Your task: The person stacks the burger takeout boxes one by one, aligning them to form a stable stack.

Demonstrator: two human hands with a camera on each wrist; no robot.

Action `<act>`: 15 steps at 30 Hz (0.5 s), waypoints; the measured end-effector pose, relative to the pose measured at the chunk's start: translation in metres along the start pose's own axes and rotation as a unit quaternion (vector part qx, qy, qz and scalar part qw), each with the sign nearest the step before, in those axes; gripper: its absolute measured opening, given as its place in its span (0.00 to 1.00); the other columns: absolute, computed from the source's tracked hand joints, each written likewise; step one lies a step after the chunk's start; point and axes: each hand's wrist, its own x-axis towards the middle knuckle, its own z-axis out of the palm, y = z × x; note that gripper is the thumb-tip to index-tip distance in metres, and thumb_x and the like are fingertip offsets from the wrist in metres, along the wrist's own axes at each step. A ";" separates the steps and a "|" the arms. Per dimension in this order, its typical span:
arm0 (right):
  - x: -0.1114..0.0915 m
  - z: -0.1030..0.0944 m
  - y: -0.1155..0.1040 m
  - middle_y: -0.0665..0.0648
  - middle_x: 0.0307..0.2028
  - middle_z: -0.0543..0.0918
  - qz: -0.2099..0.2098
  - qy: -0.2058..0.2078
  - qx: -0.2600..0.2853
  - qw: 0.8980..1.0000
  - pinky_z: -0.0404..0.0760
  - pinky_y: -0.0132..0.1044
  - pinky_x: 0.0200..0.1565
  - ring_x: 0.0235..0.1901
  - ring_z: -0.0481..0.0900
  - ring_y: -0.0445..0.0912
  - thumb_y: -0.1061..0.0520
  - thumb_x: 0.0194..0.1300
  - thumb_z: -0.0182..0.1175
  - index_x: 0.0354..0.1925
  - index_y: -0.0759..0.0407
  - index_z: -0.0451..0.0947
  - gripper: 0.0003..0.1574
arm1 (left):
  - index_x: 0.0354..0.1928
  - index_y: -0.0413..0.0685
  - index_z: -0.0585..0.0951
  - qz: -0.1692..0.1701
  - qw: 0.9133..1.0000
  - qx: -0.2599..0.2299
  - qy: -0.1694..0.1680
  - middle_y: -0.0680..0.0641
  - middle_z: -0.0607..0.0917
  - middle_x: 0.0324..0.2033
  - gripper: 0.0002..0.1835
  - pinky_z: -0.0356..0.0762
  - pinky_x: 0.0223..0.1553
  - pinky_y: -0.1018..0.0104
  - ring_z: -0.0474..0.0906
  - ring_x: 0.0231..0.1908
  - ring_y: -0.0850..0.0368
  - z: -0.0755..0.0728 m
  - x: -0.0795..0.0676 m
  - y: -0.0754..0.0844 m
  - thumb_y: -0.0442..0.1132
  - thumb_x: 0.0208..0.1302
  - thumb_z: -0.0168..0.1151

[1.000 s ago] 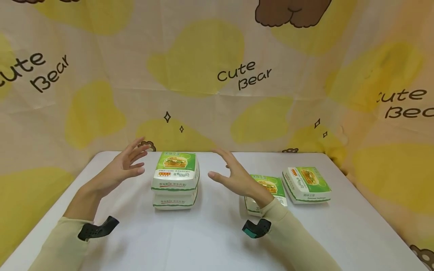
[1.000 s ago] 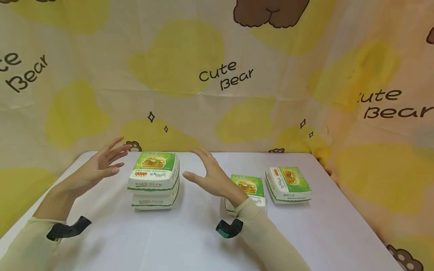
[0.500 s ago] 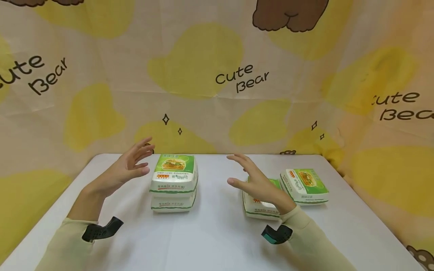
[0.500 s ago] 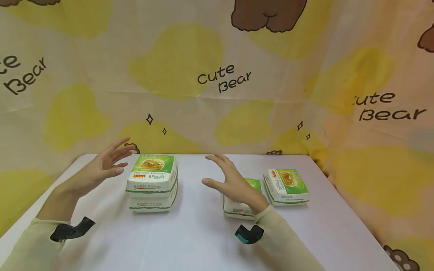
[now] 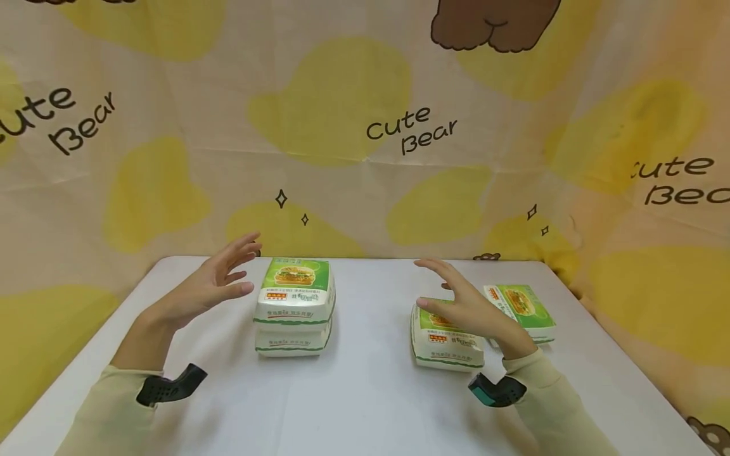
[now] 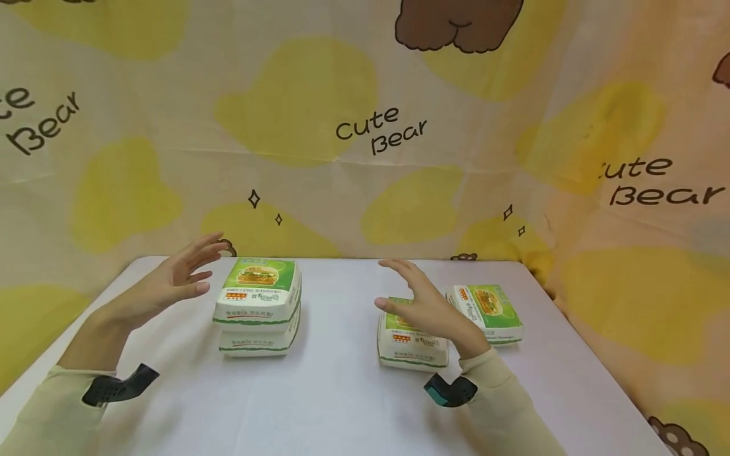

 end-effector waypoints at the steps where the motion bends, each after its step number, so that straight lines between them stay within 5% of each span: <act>1: -0.001 -0.003 0.001 0.61 0.78 0.56 0.005 -0.002 -0.004 1.000 0.59 0.71 0.70 0.77 0.53 0.64 0.47 0.70 0.63 0.77 0.49 0.56 0.45 | 0.81 0.65 0.49 -0.003 1.000 0.002 -0.003 0.40 0.53 0.78 0.46 0.59 0.64 0.85 0.43 0.77 0.32 0.001 0.000 0.000 0.30 0.69 0.59; 5: -0.005 -0.014 0.004 0.61 0.78 0.55 0.013 -0.012 -0.020 1.000 0.56 0.75 0.68 0.77 0.50 0.65 0.46 0.69 0.65 0.78 0.48 0.55 0.46 | 0.81 0.68 0.48 -0.014 1.000 0.014 -0.013 0.42 0.53 0.78 0.46 0.57 0.75 0.58 0.43 0.78 0.34 0.003 0.003 -0.001 0.31 0.69 0.59; 9: -0.006 -0.020 0.006 0.62 0.79 0.53 0.013 -0.023 -0.023 0.999 0.55 0.77 0.68 0.77 0.49 0.66 0.47 0.69 0.65 0.78 0.48 0.54 0.47 | 0.80 0.68 0.49 -0.018 0.999 0.030 -0.015 0.41 0.53 0.78 0.43 0.48 0.71 0.26 0.44 0.78 0.34 0.005 0.007 0.000 0.34 0.72 0.56; 15: -0.005 -0.022 0.012 0.64 0.79 0.52 0.021 -0.038 -0.024 0.999 0.53 0.77 0.68 0.77 0.48 0.68 0.47 0.69 0.64 0.78 0.51 0.54 0.47 | 0.81 0.66 0.48 -0.034 0.999 0.025 -0.012 0.39 0.52 0.78 0.40 0.54 0.66 0.21 0.44 0.77 0.32 0.006 0.005 -0.001 0.36 0.74 0.52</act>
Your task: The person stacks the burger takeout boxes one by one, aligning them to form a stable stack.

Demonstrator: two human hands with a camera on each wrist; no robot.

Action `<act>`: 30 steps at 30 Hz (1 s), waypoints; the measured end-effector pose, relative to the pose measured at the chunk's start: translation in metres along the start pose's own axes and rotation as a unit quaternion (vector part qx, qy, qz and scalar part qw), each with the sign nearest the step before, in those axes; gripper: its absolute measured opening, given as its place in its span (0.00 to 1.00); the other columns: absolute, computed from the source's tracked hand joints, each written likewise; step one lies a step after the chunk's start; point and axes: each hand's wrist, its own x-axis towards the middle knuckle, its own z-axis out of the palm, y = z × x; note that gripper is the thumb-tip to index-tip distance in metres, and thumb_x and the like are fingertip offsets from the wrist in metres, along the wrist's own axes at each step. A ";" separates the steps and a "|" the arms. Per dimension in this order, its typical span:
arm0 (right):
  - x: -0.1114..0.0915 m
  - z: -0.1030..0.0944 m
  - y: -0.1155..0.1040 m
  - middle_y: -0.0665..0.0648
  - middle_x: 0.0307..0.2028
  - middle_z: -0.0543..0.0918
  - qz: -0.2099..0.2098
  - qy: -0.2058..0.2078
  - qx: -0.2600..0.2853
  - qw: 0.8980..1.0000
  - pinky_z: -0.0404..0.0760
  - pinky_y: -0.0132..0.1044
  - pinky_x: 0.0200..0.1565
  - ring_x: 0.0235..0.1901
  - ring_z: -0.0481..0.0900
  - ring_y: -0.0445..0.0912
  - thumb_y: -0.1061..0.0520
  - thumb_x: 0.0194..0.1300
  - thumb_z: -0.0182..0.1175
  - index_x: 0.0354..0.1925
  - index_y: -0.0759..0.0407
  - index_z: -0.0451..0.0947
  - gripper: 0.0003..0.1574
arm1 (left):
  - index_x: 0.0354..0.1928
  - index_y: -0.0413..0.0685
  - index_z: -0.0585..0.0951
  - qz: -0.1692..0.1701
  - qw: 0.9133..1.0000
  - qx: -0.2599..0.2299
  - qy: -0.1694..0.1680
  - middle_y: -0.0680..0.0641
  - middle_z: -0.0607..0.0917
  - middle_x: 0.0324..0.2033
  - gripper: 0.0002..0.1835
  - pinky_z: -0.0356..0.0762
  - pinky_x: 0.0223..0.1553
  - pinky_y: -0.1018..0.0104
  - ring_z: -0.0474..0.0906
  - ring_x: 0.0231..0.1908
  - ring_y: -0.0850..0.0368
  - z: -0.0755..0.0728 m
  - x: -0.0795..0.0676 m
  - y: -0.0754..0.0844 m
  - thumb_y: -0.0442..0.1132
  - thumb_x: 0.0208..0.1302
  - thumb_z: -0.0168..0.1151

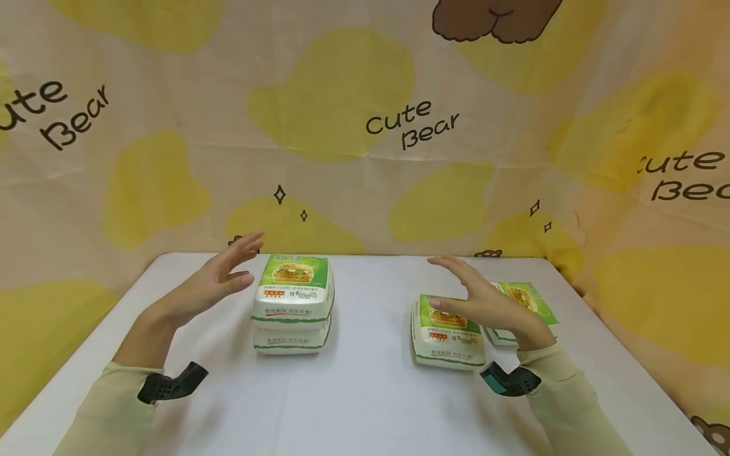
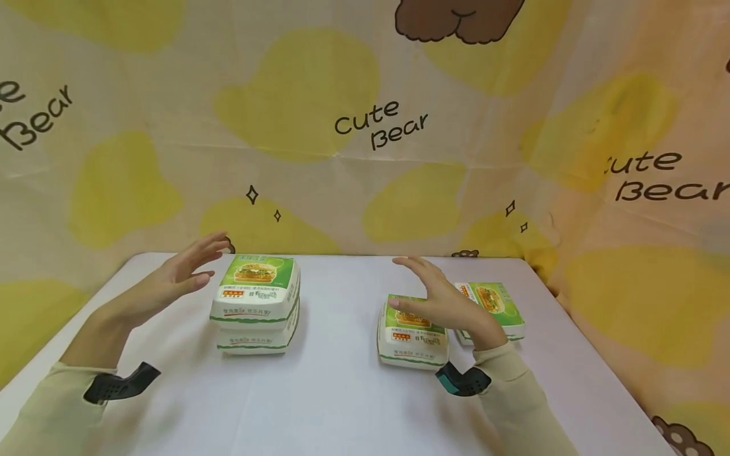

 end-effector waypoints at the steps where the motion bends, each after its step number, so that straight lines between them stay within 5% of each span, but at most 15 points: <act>1: 0.000 -0.001 0.001 0.64 0.79 0.51 0.002 -0.003 0.001 1.000 0.53 0.78 0.68 0.77 0.48 0.68 0.47 0.69 0.64 0.78 0.51 0.54 0.47 | 0.81 0.67 0.48 -0.002 1.000 -0.003 0.000 0.40 0.52 0.79 0.40 0.55 0.66 0.21 0.45 0.78 0.32 0.000 0.000 0.000 0.36 0.75 0.53; 30: -0.013 -0.013 0.021 0.69 0.74 0.61 0.057 -0.109 -0.012 0.992 0.59 0.71 0.70 0.75 0.55 0.69 0.44 0.62 0.71 0.74 0.58 0.62 0.50 | 0.81 0.72 0.41 -0.003 0.999 0.000 -0.034 0.38 0.47 0.79 0.49 0.59 0.63 0.20 0.40 0.77 0.27 0.005 0.002 -0.013 0.38 0.69 0.60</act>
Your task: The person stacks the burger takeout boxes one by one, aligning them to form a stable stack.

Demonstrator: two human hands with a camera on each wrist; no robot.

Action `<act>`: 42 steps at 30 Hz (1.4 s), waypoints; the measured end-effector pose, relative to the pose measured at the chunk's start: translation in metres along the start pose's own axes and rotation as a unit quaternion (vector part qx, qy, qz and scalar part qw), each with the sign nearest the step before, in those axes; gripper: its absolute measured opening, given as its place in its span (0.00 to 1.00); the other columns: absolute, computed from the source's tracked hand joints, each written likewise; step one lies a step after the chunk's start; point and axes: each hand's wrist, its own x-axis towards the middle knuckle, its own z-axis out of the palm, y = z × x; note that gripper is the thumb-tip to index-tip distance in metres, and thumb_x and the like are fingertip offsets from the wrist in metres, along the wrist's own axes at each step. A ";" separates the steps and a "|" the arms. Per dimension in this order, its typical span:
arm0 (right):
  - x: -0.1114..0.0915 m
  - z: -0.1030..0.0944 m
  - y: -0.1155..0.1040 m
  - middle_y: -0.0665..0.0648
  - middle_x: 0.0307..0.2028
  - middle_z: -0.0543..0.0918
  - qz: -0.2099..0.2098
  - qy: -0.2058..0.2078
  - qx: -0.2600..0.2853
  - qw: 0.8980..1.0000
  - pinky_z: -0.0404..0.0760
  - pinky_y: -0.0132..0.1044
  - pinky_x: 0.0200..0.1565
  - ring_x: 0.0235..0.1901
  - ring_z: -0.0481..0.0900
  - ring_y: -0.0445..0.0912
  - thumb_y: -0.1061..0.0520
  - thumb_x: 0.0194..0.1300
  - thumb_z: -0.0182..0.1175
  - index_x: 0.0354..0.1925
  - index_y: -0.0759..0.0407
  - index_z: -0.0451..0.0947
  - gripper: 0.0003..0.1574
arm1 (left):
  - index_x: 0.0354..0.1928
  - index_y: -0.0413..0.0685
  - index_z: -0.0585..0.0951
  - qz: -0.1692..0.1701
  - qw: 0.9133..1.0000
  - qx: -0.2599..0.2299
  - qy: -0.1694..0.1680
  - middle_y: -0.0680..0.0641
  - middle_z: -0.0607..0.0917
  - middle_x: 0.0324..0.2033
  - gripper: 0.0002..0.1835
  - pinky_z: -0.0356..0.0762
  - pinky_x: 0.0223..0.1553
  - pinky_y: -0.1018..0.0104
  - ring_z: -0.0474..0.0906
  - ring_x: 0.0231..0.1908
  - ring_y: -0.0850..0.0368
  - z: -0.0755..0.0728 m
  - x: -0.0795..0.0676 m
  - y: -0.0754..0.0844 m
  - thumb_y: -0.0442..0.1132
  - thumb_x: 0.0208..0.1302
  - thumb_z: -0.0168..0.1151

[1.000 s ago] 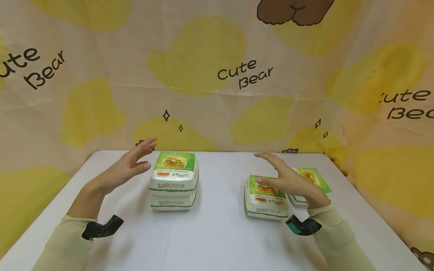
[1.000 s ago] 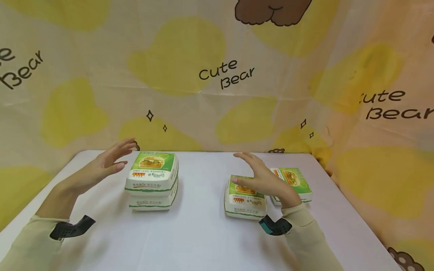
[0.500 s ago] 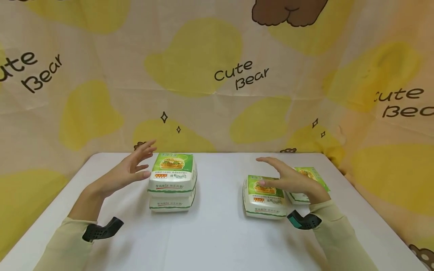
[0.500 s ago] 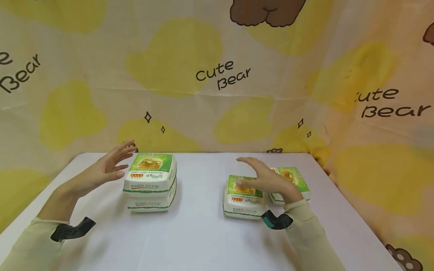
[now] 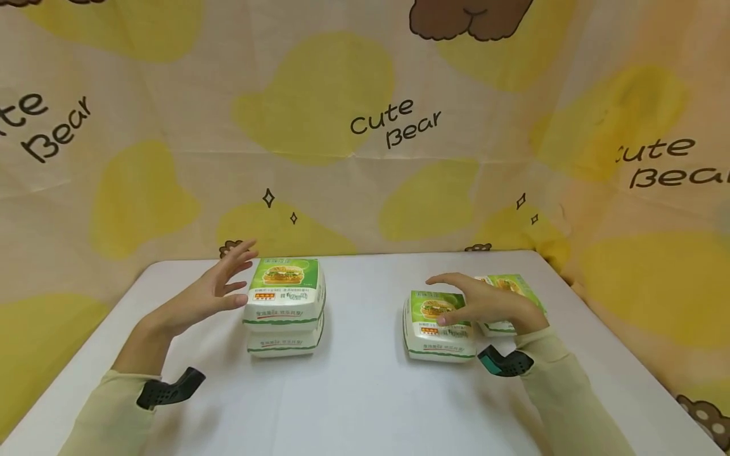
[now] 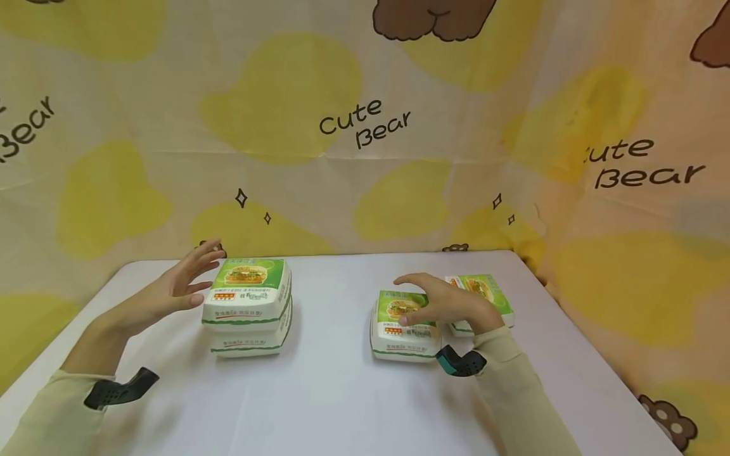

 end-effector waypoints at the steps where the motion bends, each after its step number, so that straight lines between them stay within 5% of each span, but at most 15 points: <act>1: 0.000 0.000 -0.001 0.68 0.74 0.61 0.006 -0.005 0.000 1.000 0.59 0.70 0.70 0.74 0.56 0.69 0.44 0.61 0.72 0.74 0.57 0.62 0.50 | 0.81 0.73 0.41 -0.001 1.000 0.000 -0.002 0.38 0.47 0.79 0.50 0.59 0.63 0.20 0.40 0.77 0.27 0.000 0.000 -0.001 0.39 0.69 0.61; 12: 0.002 0.009 -0.001 0.63 0.74 0.64 0.073 -0.051 -0.010 0.996 0.57 0.67 0.72 0.74 0.59 0.64 0.48 0.51 0.78 0.72 0.48 0.66 0.53 | 0.81 0.69 0.38 -0.006 1.000 -0.002 -0.026 0.36 0.45 0.79 0.54 0.62 0.61 0.21 0.40 0.76 0.24 0.001 -0.004 -0.004 0.38 0.65 0.63; 20: 0.010 0.013 0.004 0.72 0.79 0.47 0.064 -0.054 -0.024 0.996 0.53 0.74 0.70 0.76 0.47 0.75 0.46 0.54 0.77 0.79 0.48 0.54 0.62 | 0.81 0.72 0.36 -0.003 0.999 -0.004 -0.035 0.37 0.43 0.80 0.58 0.56 0.66 0.23 0.40 0.77 0.27 0.000 -0.006 -0.005 0.37 0.62 0.67; 30: 0.013 0.012 0.008 0.70 0.79 0.46 0.065 -0.047 -0.022 0.997 0.56 0.73 0.69 0.75 0.49 0.73 0.45 0.55 0.76 0.80 0.46 0.51 0.64 | 0.80 0.75 0.36 0.008 0.999 -0.014 -0.050 0.46 0.37 0.81 0.62 0.54 0.69 0.24 0.39 0.78 0.28 -0.001 0.001 -0.006 0.35 0.58 0.70; 42: 0.015 0.017 0.008 0.72 0.79 0.42 0.044 -0.039 0.001 0.998 0.50 0.78 0.69 0.76 0.43 0.76 0.47 0.53 0.78 0.80 0.50 0.51 0.65 | 0.80 0.75 0.35 -0.002 0.999 -0.015 -0.045 0.37 0.38 0.80 0.63 0.53 0.67 0.21 0.36 0.77 0.24 -0.005 -0.006 -0.009 0.37 0.58 0.71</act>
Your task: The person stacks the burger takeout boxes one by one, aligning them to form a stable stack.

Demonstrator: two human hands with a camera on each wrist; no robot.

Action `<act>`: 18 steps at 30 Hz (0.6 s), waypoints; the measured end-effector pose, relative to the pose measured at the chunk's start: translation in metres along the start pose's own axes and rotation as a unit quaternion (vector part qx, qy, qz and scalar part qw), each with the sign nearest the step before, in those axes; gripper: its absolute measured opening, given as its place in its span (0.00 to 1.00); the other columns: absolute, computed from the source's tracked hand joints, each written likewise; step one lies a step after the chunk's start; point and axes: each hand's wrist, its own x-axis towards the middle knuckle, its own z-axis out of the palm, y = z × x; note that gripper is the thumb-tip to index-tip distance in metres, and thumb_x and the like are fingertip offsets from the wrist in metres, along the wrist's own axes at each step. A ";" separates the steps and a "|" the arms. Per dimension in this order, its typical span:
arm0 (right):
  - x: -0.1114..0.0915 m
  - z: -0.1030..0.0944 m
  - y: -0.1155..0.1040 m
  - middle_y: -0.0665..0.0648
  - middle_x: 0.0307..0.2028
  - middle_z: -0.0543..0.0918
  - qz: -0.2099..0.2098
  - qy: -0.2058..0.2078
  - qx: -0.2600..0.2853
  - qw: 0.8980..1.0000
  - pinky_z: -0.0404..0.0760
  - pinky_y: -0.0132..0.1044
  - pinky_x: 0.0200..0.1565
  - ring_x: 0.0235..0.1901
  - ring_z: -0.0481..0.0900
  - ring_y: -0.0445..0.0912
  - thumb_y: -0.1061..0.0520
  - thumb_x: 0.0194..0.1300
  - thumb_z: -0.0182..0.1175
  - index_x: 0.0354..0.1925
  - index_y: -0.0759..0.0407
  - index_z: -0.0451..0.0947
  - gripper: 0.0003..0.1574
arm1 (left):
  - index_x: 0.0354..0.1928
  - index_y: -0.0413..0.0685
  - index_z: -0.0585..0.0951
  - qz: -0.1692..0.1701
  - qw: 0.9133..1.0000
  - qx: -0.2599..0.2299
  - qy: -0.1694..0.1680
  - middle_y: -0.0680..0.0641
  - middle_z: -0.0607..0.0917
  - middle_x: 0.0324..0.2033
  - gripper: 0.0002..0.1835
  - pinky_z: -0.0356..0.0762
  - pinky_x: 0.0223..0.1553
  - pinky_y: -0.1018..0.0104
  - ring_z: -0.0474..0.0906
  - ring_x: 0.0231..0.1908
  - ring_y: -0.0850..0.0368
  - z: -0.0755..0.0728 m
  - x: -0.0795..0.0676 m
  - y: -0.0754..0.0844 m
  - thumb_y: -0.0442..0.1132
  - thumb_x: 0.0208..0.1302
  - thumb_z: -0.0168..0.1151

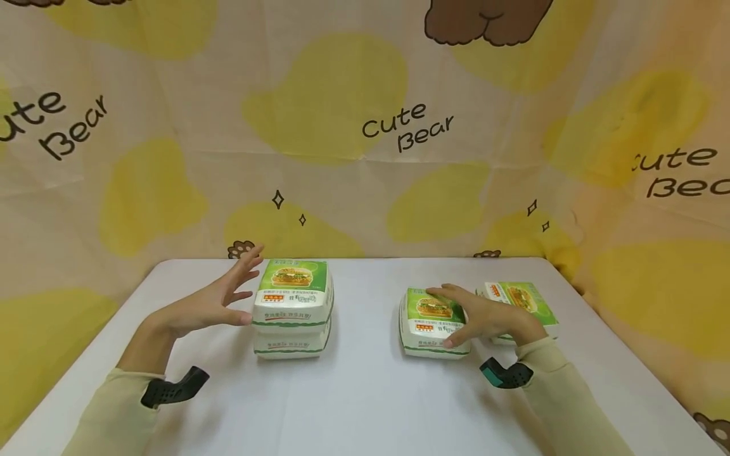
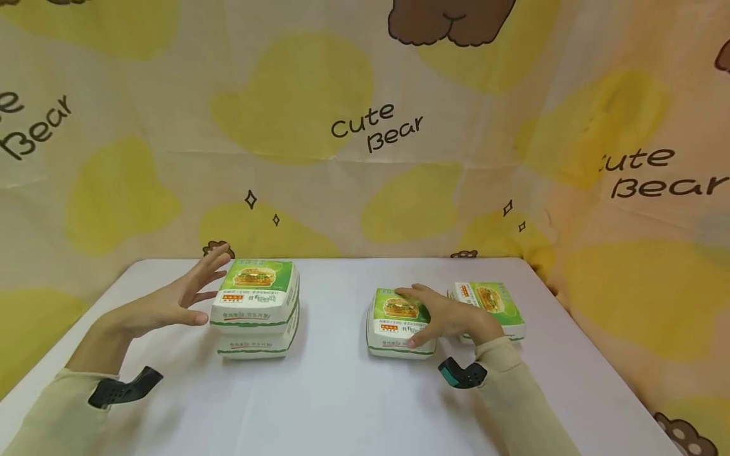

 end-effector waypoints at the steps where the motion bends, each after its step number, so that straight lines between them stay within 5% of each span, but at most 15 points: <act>1: 0.000 0.000 0.000 0.72 0.79 0.43 -0.004 0.002 0.001 1.000 0.50 0.78 0.69 0.76 0.44 0.76 0.48 0.53 0.78 0.79 0.51 0.52 0.65 | 0.80 0.76 0.34 -0.001 1.000 -0.001 -0.003 0.36 0.37 0.80 0.63 0.53 0.67 0.21 0.36 0.77 0.24 0.000 0.001 0.000 0.37 0.58 0.71; 18: 0.005 0.005 0.000 0.70 0.78 0.50 -0.009 0.015 -0.008 1.000 0.51 0.74 0.71 0.76 0.49 0.72 0.46 0.55 0.76 0.79 0.53 0.52 0.63 | 0.80 0.75 0.33 -0.001 1.000 -0.001 -0.014 0.35 0.39 0.80 0.64 0.53 0.68 0.23 0.36 0.77 0.25 0.000 0.003 -0.004 0.35 0.58 0.70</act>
